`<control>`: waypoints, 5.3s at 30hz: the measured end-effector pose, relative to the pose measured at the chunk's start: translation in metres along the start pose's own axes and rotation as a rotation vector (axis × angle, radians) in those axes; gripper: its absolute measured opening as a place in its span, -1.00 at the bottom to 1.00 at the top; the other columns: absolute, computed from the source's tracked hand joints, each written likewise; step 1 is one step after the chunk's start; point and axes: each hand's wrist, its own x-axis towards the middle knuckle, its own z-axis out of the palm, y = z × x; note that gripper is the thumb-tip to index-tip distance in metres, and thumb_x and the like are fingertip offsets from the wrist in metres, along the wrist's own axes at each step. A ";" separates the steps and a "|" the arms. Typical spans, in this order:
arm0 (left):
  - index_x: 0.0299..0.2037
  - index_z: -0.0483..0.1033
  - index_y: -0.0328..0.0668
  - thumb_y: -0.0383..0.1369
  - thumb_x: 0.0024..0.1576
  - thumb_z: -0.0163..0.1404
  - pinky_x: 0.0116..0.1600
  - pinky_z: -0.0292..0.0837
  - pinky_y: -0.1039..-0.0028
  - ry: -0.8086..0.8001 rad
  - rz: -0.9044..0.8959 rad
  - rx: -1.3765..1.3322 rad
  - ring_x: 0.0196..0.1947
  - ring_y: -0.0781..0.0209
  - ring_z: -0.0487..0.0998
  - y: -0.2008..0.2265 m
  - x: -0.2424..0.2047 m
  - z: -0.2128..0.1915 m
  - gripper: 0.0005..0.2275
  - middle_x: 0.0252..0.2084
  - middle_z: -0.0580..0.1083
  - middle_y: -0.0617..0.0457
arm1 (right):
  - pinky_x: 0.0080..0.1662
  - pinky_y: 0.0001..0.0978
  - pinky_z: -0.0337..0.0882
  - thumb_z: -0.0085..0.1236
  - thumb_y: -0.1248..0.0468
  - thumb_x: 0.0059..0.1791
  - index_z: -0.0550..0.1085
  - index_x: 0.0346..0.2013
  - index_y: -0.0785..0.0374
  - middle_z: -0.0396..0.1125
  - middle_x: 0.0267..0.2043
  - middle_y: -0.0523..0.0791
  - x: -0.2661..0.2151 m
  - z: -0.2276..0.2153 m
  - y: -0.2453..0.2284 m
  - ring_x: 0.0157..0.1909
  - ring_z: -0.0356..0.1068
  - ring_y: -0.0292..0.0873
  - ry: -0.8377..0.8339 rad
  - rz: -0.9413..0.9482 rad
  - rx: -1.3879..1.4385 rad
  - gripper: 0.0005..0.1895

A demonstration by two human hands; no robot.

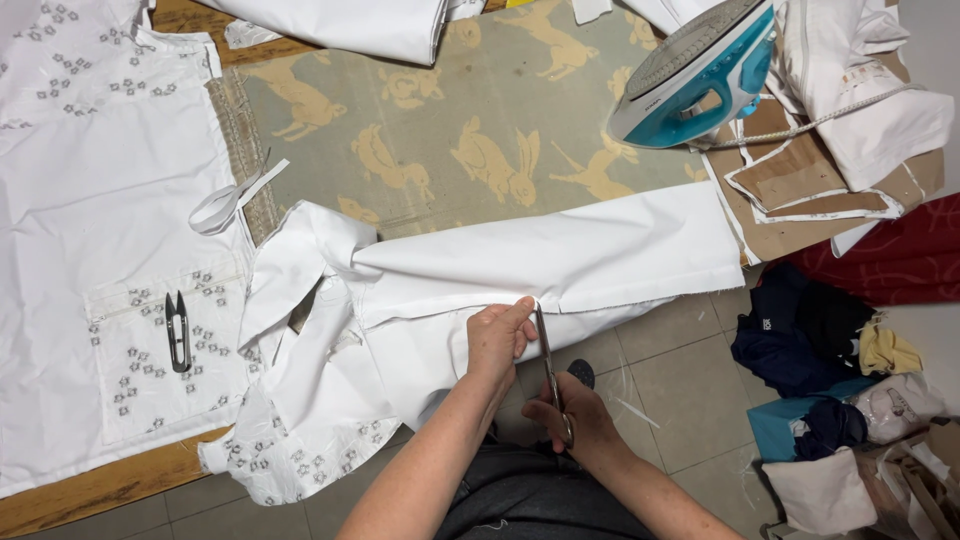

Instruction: Ironing and cutting white fabric pieces on a workbench

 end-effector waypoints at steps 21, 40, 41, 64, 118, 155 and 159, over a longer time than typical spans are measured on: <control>-0.77 0.36 -0.29 -0.31 -0.06 0.09 -0.55 0.14 0.66 -0.080 -0.076 0.097 -0.90 0.38 0.04 -0.018 0.010 0.034 -0.69 -0.67 0.45 -0.10 | -0.29 -0.44 0.22 0.00 0.26 -0.22 0.37 -0.47 0.21 0.21 -0.82 -0.10 -0.032 -0.047 0.015 -0.65 0.21 -0.26 -0.020 -0.002 0.238 -0.90; -0.86 0.34 -0.27 -0.38 -0.11 0.15 -0.51 0.20 0.67 -0.070 -0.042 0.067 -0.91 0.38 0.06 -0.021 0.006 0.033 -0.67 -0.78 0.37 -0.06 | -0.45 -0.46 0.14 0.07 0.25 -0.25 0.34 -0.54 0.19 0.15 -0.84 -0.12 -0.016 -0.054 0.001 -0.70 0.10 -0.27 -0.008 0.024 0.145 -0.89; -0.85 0.35 -0.27 -0.38 -0.12 0.16 -0.52 0.20 0.67 -0.075 -0.043 0.078 -0.90 0.38 0.07 -0.021 0.005 0.032 -0.68 -0.78 0.37 -0.06 | -0.45 -0.45 0.14 0.07 0.23 -0.25 0.34 -0.55 0.18 0.14 -0.85 -0.12 -0.017 -0.054 -0.002 -0.70 0.09 -0.28 0.003 0.043 0.133 -0.88; 0.27 -0.12 -0.04 -0.13 -0.12 -0.03 -0.06 0.32 0.43 -0.351 0.295 0.221 0.12 0.17 0.27 0.094 0.011 0.027 -0.26 0.26 0.14 -0.02 | -0.49 -0.39 0.27 0.20 0.33 -0.31 0.36 -0.45 0.28 0.29 -0.51 -0.08 -0.015 -0.058 0.072 -0.66 0.25 -0.19 0.067 0.066 0.120 -0.78; -0.40 0.53 -0.23 -0.53 -0.19 0.19 -0.05 0.46 0.59 0.065 1.184 0.578 -0.28 0.35 0.50 0.142 -0.146 -0.092 -0.84 -0.31 0.51 0.03 | 0.00 -0.41 0.30 0.20 0.45 -0.29 0.17 -0.01 0.35 0.23 -0.03 0.00 -0.015 -0.170 -0.069 -0.03 0.25 -0.15 0.607 -0.822 0.223 -0.39; -0.30 0.48 -0.06 -0.32 -0.05 0.07 -0.18 0.25 0.52 -0.036 1.131 1.199 -0.27 0.28 0.46 0.070 -0.043 -0.115 -0.85 -0.24 0.48 0.13 | -0.21 -0.47 0.33 0.20 0.34 -0.22 0.16 -0.20 0.29 0.28 -0.25 -0.04 0.073 -0.131 0.040 -0.25 0.35 -0.27 0.963 -0.399 0.281 -0.55; -0.15 0.39 0.03 -0.21 -0.01 0.02 -0.21 0.14 0.36 0.024 1.446 1.724 -0.14 0.14 0.35 0.060 -0.016 -0.116 -0.75 -0.12 0.40 0.12 | -0.35 -0.40 0.49 0.23 0.32 -0.25 0.20 -0.34 0.22 0.19 -0.37 -0.14 0.088 -0.139 0.044 -0.37 0.29 -0.26 0.726 -0.236 0.723 -0.63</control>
